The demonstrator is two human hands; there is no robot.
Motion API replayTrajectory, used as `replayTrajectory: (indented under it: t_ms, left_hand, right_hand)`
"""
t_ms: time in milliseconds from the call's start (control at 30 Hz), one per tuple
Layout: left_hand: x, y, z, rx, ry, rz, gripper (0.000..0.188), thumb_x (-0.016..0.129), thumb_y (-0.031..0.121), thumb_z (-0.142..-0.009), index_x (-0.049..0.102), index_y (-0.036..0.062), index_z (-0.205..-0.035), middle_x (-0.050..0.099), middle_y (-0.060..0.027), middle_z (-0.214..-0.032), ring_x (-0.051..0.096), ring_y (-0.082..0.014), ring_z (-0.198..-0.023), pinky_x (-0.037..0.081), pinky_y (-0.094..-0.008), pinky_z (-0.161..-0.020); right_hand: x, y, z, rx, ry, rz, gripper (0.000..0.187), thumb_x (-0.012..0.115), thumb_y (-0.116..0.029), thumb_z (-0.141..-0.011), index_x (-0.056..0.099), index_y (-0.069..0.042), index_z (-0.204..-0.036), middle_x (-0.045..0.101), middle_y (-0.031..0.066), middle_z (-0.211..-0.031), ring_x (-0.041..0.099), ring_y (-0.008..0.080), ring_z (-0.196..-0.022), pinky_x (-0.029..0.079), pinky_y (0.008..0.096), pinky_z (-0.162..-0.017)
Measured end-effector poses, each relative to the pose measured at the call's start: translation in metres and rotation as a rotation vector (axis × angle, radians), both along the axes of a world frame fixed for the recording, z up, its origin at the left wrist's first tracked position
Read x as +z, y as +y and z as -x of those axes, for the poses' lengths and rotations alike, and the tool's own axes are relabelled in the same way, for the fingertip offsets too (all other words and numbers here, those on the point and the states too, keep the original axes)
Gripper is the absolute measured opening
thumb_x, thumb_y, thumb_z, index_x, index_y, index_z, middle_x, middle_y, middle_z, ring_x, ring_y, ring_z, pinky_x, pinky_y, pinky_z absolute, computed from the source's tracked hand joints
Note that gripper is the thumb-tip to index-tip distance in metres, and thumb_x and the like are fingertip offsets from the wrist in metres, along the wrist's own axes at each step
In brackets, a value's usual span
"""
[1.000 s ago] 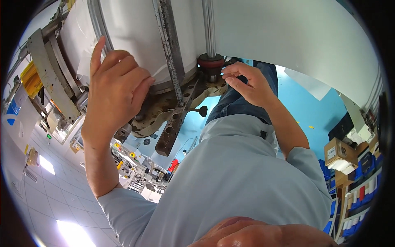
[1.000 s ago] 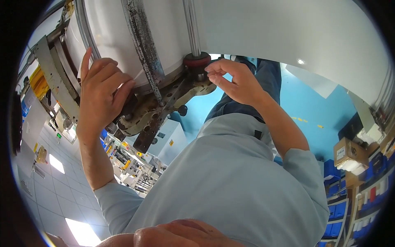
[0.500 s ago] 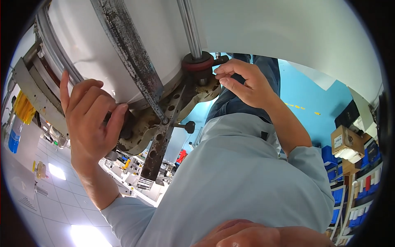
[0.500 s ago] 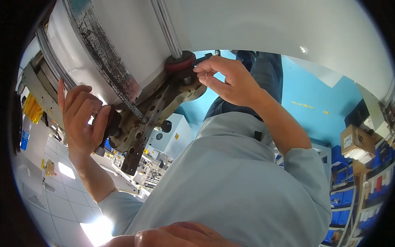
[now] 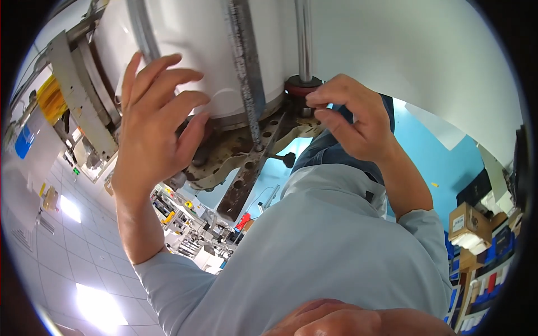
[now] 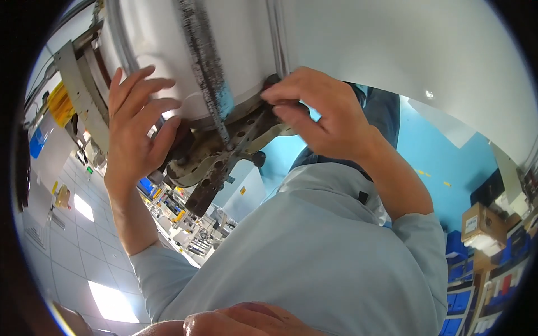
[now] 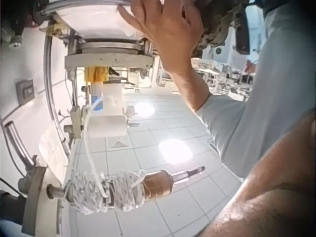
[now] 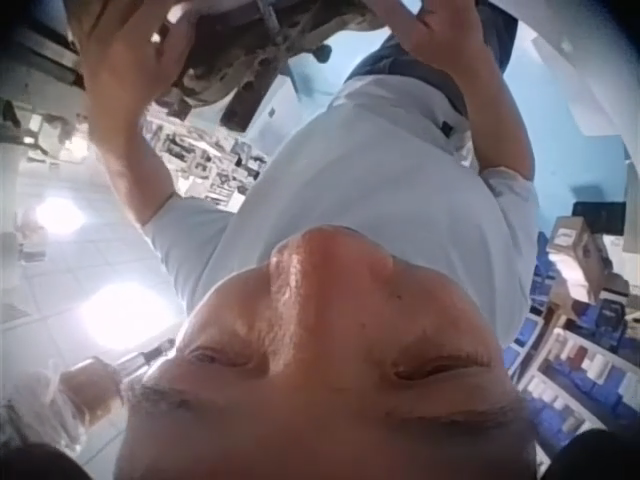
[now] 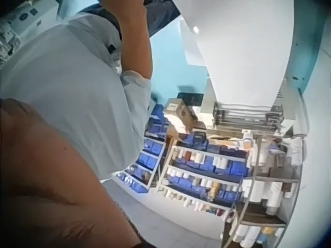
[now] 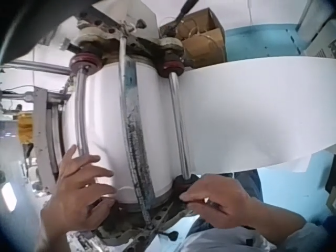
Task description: Operating a mask-making machine, adjusting the raw material roll, and inspecting the output.
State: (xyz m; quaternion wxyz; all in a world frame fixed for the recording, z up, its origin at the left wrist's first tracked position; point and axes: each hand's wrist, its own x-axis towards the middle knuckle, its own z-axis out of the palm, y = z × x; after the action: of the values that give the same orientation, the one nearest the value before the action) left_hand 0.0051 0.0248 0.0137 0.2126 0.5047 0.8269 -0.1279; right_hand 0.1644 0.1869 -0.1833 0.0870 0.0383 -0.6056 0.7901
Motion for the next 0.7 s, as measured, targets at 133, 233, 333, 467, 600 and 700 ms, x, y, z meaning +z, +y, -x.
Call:
replayTrajectory:
  t_ms: [133,233,333,467,600,700]
  left_hand:
    - [0.004,-0.008,0.000,-0.021,-0.001,-0.059,0.020,0.067,0.004,-0.067,0.067,0.0095,-0.086,0.062,-0.0055,-0.107,0.051,-0.0301,-0.117,0.025,-0.0523,-0.109]
    - [0.006,-0.013,0.001,-0.025,0.007,-0.136,0.019,0.065,0.002,-0.066,0.066,0.0078,-0.085,0.062,-0.0066,-0.106,0.052,-0.0298,-0.115,0.029,-0.0527,-0.108]
    - [0.006,-0.022,0.001,-0.016,0.007,-0.204,0.013,0.065,0.002,-0.065,0.065,0.0056,-0.077,0.061,-0.0076,-0.105,0.053,-0.0290,-0.113,0.033,-0.0514,-0.105]
    - [0.000,-0.033,0.002,0.033,-0.049,-0.388,0.018,0.070,-0.001,-0.063,0.067,0.0037,-0.081,0.060,-0.0104,-0.113,0.051,-0.0340,-0.112,0.040,-0.0447,-0.095]
    - [-0.001,-0.037,0.001,0.037,-0.051,-0.430,0.018,0.070,-0.001,-0.064,0.067,0.0038,-0.081,0.060,-0.0107,-0.113,0.051,-0.0343,-0.110,0.041,-0.0430,-0.094]
    - [0.000,-0.039,0.002,0.054,-0.039,-0.456,0.014,0.070,0.004,-0.065,0.068,0.0065,-0.078,0.059,-0.0083,-0.111,0.052,-0.0314,-0.110,0.042,-0.0415,-0.093]
  right_hand:
    - [0.046,-0.018,0.041,-0.196,0.365,-0.346,0.025,0.066,-0.005,-0.073,0.065,-0.009,-0.098,0.062,0.0043,-0.093,0.059,0.0237,-0.087,0.042,0.0395,-0.086]
    - [0.067,-0.040,0.064,-0.259,0.369,-0.516,0.022,0.064,-0.010,-0.077,0.064,-0.009,-0.099,0.062,0.0027,-0.091,0.058,0.0235,-0.091,0.038,0.0413,-0.092]
    - [0.072,-0.051,0.072,-0.246,0.380,-0.608,0.018,0.063,-0.012,-0.078,0.063,-0.009,-0.095,0.061,0.0020,-0.087,0.058,0.0223,-0.090,0.036,0.0439,-0.095]
    - [0.076,-0.058,0.077,-0.282,0.339,-0.635,0.009,0.064,-0.008,-0.077,0.063,-0.010,-0.085,0.059,0.0013,-0.079,0.058,0.0203,-0.083,0.034,0.0455,-0.098]
    - [0.074,-0.062,0.081,-0.313,0.331,-0.656,0.005,0.064,-0.007,-0.076,0.062,-0.011,-0.078,0.056,0.0009,-0.072,0.057,0.0198,-0.077,0.034,0.0455,-0.098]
    - [0.071,-0.062,0.082,-0.323,0.345,-0.669,0.006,0.064,-0.006,-0.074,0.061,-0.011,-0.076,0.054,0.0012,-0.070,0.056,0.0198,-0.074,0.033,0.0460,-0.099]
